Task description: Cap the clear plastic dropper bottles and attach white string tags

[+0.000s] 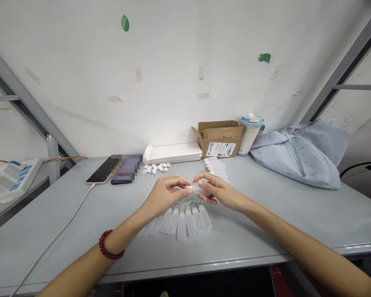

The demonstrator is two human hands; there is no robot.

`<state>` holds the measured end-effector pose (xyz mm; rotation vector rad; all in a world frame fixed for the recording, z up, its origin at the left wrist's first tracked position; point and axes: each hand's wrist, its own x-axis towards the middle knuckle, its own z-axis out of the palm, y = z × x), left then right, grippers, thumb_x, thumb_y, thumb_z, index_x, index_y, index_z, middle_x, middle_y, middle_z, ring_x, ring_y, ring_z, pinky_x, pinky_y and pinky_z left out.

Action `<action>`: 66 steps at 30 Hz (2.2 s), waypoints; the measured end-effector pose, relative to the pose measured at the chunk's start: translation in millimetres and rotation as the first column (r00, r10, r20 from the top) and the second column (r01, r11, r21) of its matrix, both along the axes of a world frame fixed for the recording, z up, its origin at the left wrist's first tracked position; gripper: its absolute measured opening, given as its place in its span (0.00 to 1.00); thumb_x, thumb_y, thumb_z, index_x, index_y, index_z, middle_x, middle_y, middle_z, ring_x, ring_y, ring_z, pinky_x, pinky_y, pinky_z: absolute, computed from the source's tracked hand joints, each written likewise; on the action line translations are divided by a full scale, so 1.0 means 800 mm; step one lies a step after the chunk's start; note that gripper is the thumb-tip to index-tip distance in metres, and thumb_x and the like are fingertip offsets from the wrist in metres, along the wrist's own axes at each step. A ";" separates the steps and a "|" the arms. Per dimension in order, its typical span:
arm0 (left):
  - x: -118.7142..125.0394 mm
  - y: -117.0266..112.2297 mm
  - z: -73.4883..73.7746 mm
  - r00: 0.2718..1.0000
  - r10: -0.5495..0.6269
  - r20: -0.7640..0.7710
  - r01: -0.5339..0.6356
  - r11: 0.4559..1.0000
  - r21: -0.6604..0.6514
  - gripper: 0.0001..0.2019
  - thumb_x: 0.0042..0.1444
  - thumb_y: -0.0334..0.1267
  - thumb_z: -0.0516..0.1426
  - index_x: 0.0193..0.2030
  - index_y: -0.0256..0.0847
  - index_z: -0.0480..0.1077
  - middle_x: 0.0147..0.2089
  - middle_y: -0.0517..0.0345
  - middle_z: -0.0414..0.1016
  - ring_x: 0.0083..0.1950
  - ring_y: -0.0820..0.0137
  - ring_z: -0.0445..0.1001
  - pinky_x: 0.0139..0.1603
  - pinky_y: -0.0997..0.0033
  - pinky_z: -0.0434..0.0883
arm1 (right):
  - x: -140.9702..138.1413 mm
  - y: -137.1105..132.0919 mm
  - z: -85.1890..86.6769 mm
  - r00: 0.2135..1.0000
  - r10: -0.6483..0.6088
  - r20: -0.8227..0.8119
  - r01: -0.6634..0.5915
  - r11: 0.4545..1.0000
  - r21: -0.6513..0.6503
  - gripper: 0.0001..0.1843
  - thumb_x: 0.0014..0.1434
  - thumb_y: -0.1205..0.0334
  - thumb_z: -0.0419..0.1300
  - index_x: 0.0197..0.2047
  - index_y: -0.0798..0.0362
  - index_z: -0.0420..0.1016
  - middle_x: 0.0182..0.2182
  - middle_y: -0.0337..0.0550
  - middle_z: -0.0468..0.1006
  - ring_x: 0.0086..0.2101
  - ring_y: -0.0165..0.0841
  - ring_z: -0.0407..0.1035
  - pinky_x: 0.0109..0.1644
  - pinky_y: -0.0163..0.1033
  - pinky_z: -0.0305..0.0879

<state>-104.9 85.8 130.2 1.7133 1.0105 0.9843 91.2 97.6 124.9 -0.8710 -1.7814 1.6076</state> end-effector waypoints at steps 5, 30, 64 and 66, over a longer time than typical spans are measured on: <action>-0.004 0.006 -0.001 0.998 -0.063 -0.031 0.059 0.990 -0.125 0.13 0.53 0.46 0.57 0.34 0.36 0.74 0.32 0.55 0.74 0.32 0.70 0.73 0.37 0.69 0.73 | 0.001 0.000 0.000 1.000 0.003 -0.014 -0.003 1.000 -0.006 0.17 0.60 0.45 0.50 0.40 0.51 0.60 0.20 0.32 0.64 0.19 0.23 0.52 0.23 0.32 0.47; -0.003 0.000 0.004 0.975 -0.090 -0.203 0.077 0.994 -0.074 0.18 0.58 0.48 0.52 0.26 0.35 0.69 0.27 0.59 0.70 0.26 0.75 0.68 0.26 0.77 0.64 | 0.002 -0.001 0.001 1.000 -0.010 -0.007 0.010 1.000 -0.001 0.16 0.61 0.45 0.48 0.40 0.50 0.59 0.18 0.30 0.61 0.19 0.23 0.51 0.23 0.31 0.46; -0.007 0.011 -0.004 0.996 -0.079 -0.036 0.064 0.948 -0.312 0.20 0.57 0.51 0.51 0.29 0.34 0.69 0.24 0.59 0.69 0.22 0.75 0.69 0.23 0.75 0.67 | -0.002 0.003 -0.017 0.933 -0.331 0.141 0.140 0.694 0.707 0.11 0.62 0.60 0.51 0.45 0.56 0.67 0.30 0.43 0.73 0.29 0.31 0.66 0.31 0.35 0.62; -0.007 0.008 -0.002 0.996 -0.080 -0.047 0.064 0.961 -0.270 0.20 0.57 0.51 0.51 0.27 0.34 0.68 0.24 0.60 0.69 0.21 0.76 0.69 0.24 0.75 0.67 | -0.001 0.003 -0.017 0.937 -0.320 0.138 0.132 0.693 0.709 0.12 0.63 0.59 0.50 0.45 0.56 0.68 0.30 0.43 0.73 0.28 0.30 0.65 0.31 0.35 0.62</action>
